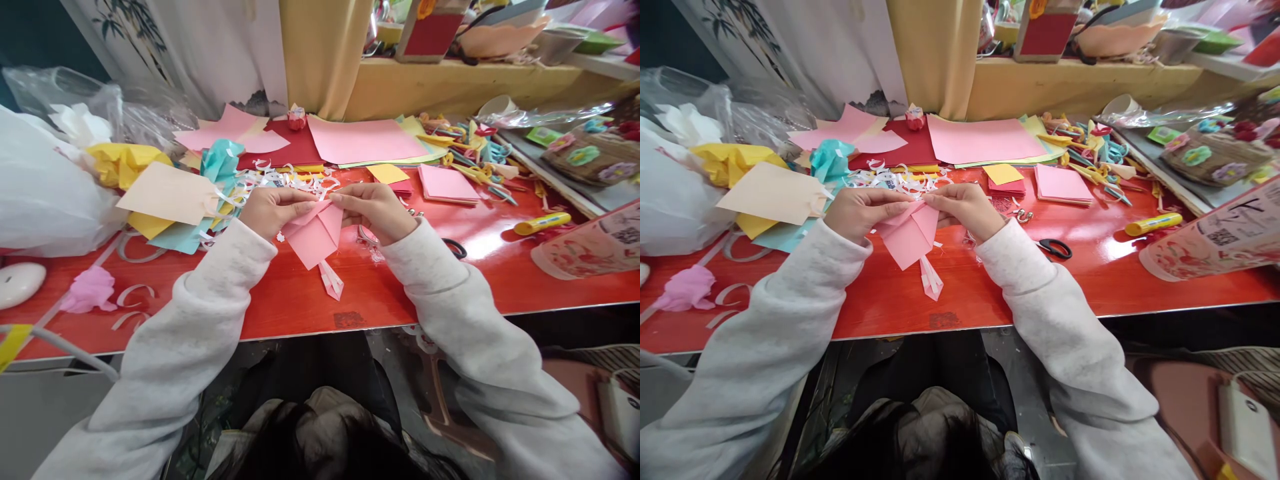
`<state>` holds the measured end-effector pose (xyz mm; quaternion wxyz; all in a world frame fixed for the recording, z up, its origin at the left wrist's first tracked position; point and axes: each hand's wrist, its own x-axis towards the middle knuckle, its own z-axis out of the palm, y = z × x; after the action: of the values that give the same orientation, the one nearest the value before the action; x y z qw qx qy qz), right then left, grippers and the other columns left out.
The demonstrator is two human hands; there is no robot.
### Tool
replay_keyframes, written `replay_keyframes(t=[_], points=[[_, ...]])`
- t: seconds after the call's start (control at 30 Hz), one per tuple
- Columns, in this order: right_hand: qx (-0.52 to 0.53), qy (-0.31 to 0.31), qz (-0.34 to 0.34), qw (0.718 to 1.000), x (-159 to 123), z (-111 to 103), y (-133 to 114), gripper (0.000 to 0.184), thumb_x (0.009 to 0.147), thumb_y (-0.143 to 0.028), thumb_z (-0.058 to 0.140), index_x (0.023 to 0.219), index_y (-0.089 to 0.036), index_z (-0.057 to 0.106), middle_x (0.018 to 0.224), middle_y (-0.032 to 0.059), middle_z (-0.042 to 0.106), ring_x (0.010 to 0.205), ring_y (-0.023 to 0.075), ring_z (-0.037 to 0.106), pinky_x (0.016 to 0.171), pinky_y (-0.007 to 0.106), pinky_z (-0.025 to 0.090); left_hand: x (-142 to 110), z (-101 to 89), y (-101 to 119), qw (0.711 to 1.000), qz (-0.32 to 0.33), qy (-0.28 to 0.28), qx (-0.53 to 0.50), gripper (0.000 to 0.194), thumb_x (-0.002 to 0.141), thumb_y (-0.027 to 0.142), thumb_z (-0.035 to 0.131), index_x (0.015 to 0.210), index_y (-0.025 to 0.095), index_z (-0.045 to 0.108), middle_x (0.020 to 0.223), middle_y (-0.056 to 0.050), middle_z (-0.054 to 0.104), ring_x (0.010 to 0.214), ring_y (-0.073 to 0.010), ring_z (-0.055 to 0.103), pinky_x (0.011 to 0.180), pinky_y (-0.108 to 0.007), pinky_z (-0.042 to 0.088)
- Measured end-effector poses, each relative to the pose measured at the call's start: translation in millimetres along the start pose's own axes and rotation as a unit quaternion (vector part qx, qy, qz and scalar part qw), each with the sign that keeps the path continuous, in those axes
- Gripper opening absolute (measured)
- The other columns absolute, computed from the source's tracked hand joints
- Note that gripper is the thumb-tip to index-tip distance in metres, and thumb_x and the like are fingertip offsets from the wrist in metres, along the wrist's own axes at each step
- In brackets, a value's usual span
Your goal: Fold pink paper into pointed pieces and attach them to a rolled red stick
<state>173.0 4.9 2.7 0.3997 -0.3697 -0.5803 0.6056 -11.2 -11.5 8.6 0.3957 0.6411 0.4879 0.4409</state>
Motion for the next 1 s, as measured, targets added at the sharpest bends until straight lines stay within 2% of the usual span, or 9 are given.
replay_keyframes(t=[0.17, 0.37, 0.53, 0.77, 1.0], points=[[-0.02, 0.014, -0.005, 1.0, 2.3, -2.2, 2.8, 0.026, 0.066, -0.033, 0.069, 0.078, -0.011, 0.062, 0.071, 0.0033, 0.063, 0.063, 0.0086, 0.059, 0.063, 0.025, 0.054, 0.5, 1.4, -2.4, 1.0, 0.008, -0.002, 0.004, 0.024, 0.064, 0.033, 0.07, 0.082, 0.017, 0.072, 0.086, -0.005, 0.07, 0.084, -0.0171, 0.062, 0.08, -0.029, 0.048], [-0.031, 0.019, -0.008, 0.999, 3.2, -1.1, 3.3, 0.027, 0.062, -0.033, 0.072, 0.074, -0.012, 0.061, 0.069, 0.0024, 0.063, 0.063, 0.0092, 0.06, 0.062, 0.025, 0.054, 1.3, 3.6, -5.5, 0.998, -0.04, -0.056, 0.002, 0.03, 0.06, 0.04, 0.073, 0.079, 0.017, 0.072, 0.084, -0.004, 0.07, 0.082, -0.0173, 0.061, 0.076, -0.028, 0.048], [-0.034, 0.032, 0.013, 0.999, 3.5, -2.2, 1.1, 0.038, 0.067, -0.051, 0.063, 0.07, -0.013, 0.059, 0.065, 0.0041, 0.062, 0.06, 0.0095, 0.06, 0.058, 0.024, 0.054, 0.1, 6.8, -4.7, 0.999, -0.038, -0.013, -0.002, 0.027, 0.058, 0.039, 0.074, 0.074, 0.017, 0.072, 0.078, -0.003, 0.069, 0.079, -0.0171, 0.061, 0.074, -0.028, 0.048], [-0.046, -0.004, -0.003, 0.999, 1.0, -4.5, 0.4, 0.03, 0.06, -0.039, 0.072, 0.07, -0.013, 0.061, 0.069, 0.0021, 0.062, 0.066, 0.0094, 0.06, 0.066, 0.026, 0.055, -0.5, 8.3, -4.4, 0.998, -0.051, -0.019, -0.027, 0.028, 0.057, 0.04, 0.074, 0.072, 0.017, 0.071, 0.076, -0.003, 0.069, 0.075, -0.0158, 0.06, 0.071, -0.027, 0.049], [-0.064, 0.017, -0.003, 0.998, 0.9, -2.8, 0.3, 0.033, 0.067, -0.045, 0.065, 0.072, -0.013, 0.06, 0.068, 0.0035, 0.062, 0.064, 0.0103, 0.06, 0.059, 0.025, 0.053, 1.6, 6.5, -6.3, 0.998, -0.055, -0.027, -0.025, 0.028, 0.056, 0.038, 0.075, 0.075, 0.017, 0.072, 0.081, -0.004, 0.07, 0.078, -0.0167, 0.061, 0.074, -0.029, 0.049]])
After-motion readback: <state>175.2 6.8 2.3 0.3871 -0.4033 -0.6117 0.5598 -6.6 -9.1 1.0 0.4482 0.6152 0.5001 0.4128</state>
